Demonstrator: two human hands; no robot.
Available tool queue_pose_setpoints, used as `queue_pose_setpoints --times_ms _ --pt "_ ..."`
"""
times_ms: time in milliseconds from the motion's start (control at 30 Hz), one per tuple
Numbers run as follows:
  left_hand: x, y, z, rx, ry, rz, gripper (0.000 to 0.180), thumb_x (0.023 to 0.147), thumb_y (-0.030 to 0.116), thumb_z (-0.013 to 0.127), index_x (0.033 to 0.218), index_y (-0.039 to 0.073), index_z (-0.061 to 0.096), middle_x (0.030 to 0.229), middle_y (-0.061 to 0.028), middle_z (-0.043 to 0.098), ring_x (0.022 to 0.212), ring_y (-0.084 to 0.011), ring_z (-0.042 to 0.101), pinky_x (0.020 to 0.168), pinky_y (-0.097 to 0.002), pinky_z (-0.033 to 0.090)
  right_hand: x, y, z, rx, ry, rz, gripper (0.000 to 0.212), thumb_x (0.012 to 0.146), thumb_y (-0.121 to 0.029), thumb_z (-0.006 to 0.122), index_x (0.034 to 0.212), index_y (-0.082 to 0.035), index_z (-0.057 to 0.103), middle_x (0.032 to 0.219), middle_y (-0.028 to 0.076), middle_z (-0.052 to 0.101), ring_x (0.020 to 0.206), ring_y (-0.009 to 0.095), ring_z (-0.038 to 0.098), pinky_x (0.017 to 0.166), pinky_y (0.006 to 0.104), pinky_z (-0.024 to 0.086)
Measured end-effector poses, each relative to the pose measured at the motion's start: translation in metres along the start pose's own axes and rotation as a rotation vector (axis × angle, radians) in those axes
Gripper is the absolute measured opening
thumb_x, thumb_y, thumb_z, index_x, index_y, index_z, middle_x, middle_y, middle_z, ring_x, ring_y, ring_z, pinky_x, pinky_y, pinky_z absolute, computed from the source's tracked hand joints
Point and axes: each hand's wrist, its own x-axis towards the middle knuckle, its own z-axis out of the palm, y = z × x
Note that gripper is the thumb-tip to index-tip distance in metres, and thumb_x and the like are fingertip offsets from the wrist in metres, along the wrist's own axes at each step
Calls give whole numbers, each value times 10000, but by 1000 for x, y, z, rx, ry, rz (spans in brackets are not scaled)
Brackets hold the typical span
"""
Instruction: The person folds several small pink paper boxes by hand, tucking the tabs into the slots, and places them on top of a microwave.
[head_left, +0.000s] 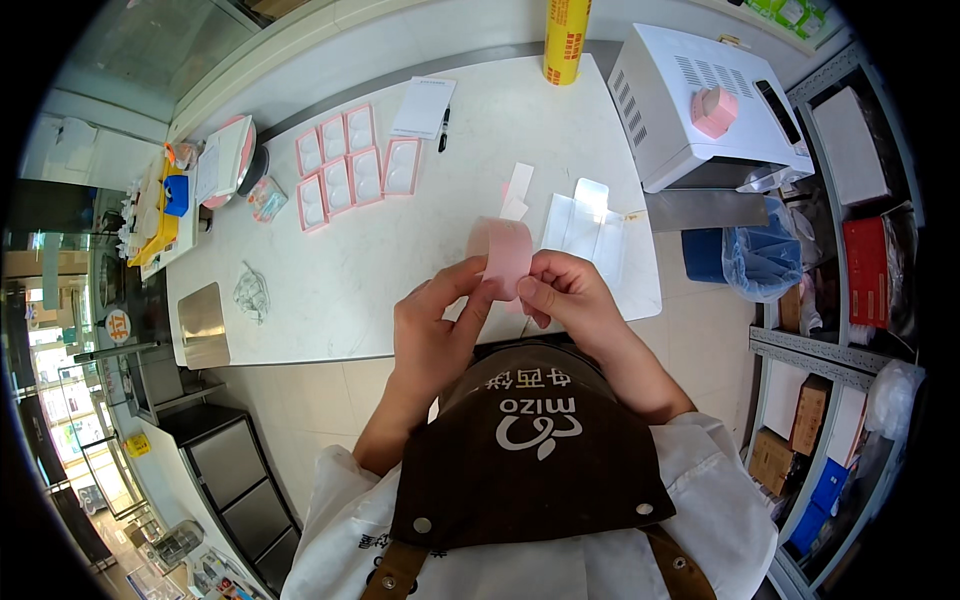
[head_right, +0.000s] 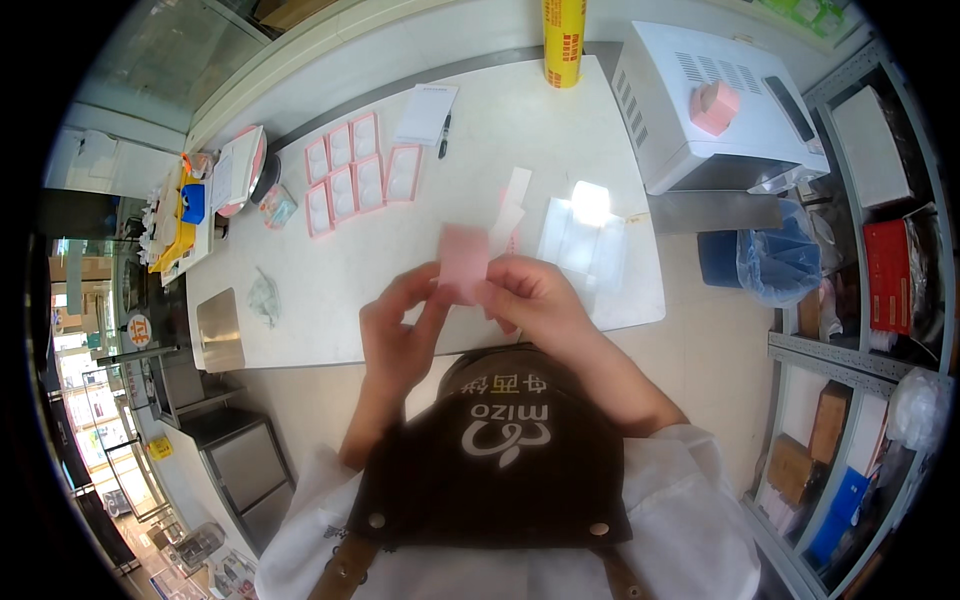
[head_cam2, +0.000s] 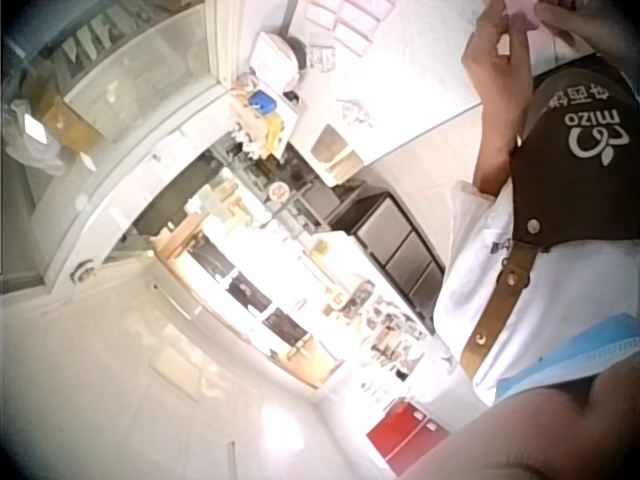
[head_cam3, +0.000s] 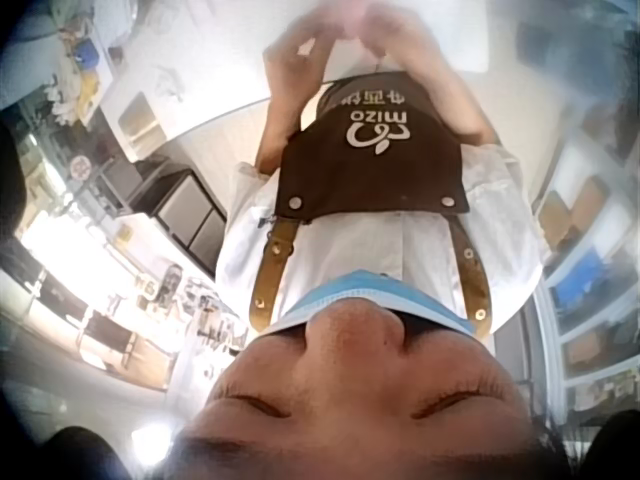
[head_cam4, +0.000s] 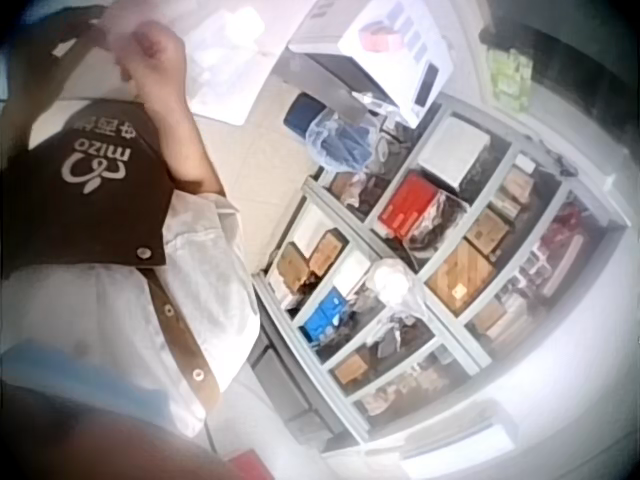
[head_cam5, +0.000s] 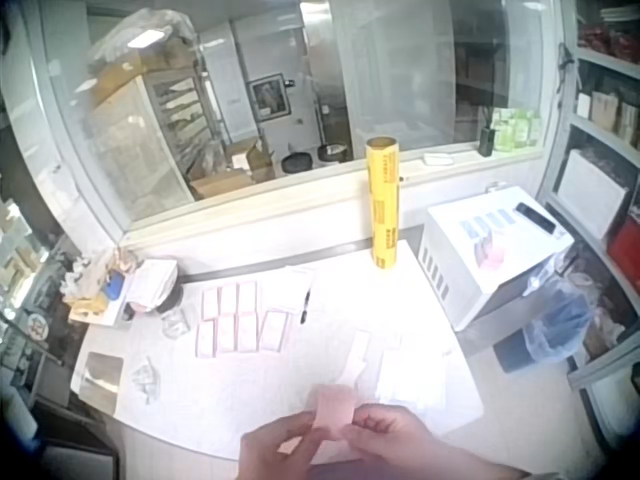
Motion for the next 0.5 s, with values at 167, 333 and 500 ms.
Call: queue_pose_setpoints --times_ms 167,333,500 --pt "11 6 -1 90 171 132 444 848 71 791 1272 35 664 1242 -162 704 1154 -274 679 906 -369 557 -4 1 3 -576 110 -286 118 943 -88 716 1037 -22 691 843 32 676 668 119 593 576 270 463" --pt "19 2 -22 333 -216 391 449 843 114 786 1274 51 674 1202 -138 720 1105 -274 694 903 -407 555 -6 -6 1 -971 -24 -585 145 886 -73 749 1018 -52 693 853 79 663 687 238 631 593 312 488" --pt "9 -11 -14 144 -340 142 330 921 100 700 1246 48 702 1069 -131 759 938 -281 739 920 -361 554 -7 -6 8 -940 63 -460 158 879 -90 765 1020 -71 696 867 67 659 704 225 631 600 316 490"
